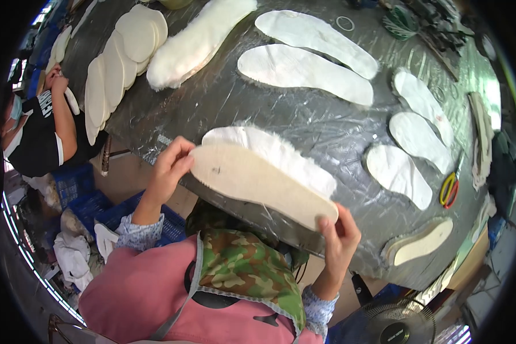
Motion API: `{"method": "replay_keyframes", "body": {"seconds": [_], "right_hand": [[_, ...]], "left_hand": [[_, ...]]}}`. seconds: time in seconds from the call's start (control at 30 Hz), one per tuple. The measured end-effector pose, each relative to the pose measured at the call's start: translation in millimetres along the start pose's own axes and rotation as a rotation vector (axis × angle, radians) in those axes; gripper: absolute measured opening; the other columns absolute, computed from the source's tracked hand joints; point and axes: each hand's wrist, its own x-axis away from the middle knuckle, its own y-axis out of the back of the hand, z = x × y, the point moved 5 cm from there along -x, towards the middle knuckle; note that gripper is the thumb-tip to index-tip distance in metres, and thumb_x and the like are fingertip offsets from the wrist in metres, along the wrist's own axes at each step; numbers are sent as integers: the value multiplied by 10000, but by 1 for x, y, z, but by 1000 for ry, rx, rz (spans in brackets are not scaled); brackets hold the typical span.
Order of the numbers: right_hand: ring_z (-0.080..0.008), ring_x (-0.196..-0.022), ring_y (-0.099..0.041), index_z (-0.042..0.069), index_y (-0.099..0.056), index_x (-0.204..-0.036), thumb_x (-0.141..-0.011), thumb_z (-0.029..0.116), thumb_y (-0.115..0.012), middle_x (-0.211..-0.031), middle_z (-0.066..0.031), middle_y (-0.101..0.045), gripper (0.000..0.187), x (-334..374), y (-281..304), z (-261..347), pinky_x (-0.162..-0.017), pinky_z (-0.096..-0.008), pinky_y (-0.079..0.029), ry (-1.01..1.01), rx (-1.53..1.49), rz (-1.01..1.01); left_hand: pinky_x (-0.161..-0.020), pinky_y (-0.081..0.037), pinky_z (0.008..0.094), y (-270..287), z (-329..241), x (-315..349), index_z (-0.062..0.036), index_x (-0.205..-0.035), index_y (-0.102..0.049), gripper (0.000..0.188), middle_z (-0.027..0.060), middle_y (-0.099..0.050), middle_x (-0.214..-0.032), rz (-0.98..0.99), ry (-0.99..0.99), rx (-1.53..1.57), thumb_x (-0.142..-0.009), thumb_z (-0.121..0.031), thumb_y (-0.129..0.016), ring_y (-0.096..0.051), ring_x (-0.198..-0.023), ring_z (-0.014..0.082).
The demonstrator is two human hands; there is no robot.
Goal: The recorder is shown assembling shoe insoles by aligning and pressing a soft white fabric layer onto a solid insole base.
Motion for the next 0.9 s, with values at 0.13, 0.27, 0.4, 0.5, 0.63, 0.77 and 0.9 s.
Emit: {"method": "replay_keyframes", "body": {"seconds": [0.13,0.27,0.4,0.5,0.63,0.77,0.9], "right_hand": [[-76,-788,-604,-42,-628,-1055,-819,96,-770,-889,-28,-668,308,6,1,-4,-709,-201,-466,-125,-100,-53],[-51,-726,-561,-12,-624,-965,-833,161,-773,-827,5,-645,264,-4,7,-3,-675,-186,-432,-200,-69,-92],[-56,-726,-498,-15,-620,-911,-877,146,-698,-830,13,-564,183,-9,6,0,-654,-194,-377,-183,-18,-79],[-73,-768,-488,-36,-623,-936,-877,100,-673,-874,-16,-545,156,-19,-2,-2,-669,-206,-368,-138,40,-20],[-79,-795,-541,-37,-650,-1080,-828,-6,-707,-894,-19,-599,259,-19,-5,-8,-716,-206,-421,-269,-131,-135],[-77,-791,-588,-31,-600,-1183,-809,-3,-738,-863,-20,-644,399,-25,0,-15,-716,-216,-470,-243,-149,-130],[-69,-783,-596,-20,-582,-1164,-804,3,-757,-857,-15,-653,401,-28,7,-23,-710,-212,-478,-256,-176,-187]], "left_hand": [[-749,-428,252,6,-4,0,-1,-983,-573,97,40,-543,-882,21,153,-36,-902,-54,-575,-519,-827,94],[-732,-437,262,7,-11,-11,11,-973,-579,117,54,-533,-874,122,189,-32,-879,-56,-593,-530,-799,120],[-722,-439,268,9,-18,-21,18,-967,-580,125,62,-533,-865,185,173,-102,-857,-42,-586,-541,-787,144],[-704,-423,260,12,-15,-30,21,-986,-590,156,54,-521,-858,117,126,-137,-846,-45,-571,-507,-765,123],[-686,-369,225,15,-10,-33,34,-982,-584,170,17,-498,-864,16,155,-76,-829,-40,-567,-448,-764,93],[-741,-342,227,17,-14,-34,33,-1004,-554,189,31,-474,-919,63,126,-46,-834,-50,-549,-425,-803,97],[-769,-340,239,14,-13,-38,40,-1009,-536,197,51,-461,-928,100,77,-41,-826,-33,-543,-427,-833,113]]}}
